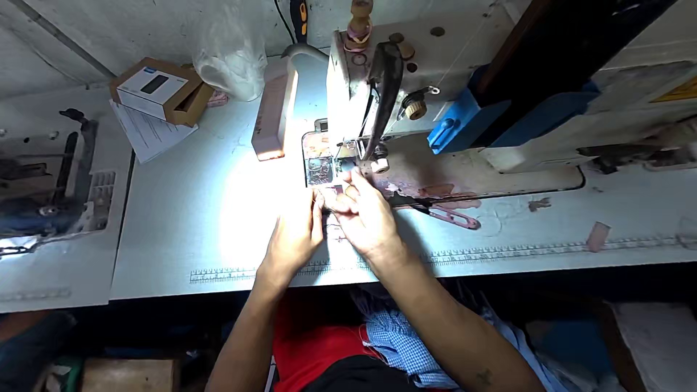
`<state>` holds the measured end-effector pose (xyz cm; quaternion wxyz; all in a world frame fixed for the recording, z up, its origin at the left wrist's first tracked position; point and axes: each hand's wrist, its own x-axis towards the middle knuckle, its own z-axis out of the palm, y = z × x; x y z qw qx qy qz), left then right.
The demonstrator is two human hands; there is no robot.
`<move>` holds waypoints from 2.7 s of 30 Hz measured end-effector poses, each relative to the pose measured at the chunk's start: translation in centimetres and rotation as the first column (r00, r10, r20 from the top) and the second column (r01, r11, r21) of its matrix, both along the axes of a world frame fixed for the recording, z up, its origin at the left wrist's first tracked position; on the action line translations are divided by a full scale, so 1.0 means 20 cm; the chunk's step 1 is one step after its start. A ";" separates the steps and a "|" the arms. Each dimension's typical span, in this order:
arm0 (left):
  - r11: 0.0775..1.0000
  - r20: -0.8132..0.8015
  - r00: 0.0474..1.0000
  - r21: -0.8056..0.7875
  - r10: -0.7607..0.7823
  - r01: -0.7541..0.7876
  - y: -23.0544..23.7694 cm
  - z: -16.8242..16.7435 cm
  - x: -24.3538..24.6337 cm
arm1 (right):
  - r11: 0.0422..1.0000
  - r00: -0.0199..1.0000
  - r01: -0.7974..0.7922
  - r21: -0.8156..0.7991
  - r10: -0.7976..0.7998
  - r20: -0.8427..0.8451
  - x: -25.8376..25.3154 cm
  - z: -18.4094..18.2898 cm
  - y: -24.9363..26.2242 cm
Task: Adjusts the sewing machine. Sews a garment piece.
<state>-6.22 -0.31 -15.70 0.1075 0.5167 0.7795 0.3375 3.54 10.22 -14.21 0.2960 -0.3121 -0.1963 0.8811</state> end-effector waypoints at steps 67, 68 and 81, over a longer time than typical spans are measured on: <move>0.872 -0.232 0.936 0.472 0.265 -0.130 0.33 -0.17 -0.06 | 0.156 0.750 -0.394 0.906 -0.516 0.415 -0.02 -0.30 0.35; 0.871 -0.230 0.937 0.475 0.261 -0.126 0.32 -0.17 -0.06 | 0.151 0.759 -0.389 0.909 -0.508 0.408 -0.02 -0.30 0.35; 0.865 -0.211 0.939 0.481 0.271 -0.142 0.33 -0.18 -0.05 | 0.122 0.752 -0.416 0.901 -0.511 0.417 -0.02 -0.31 0.35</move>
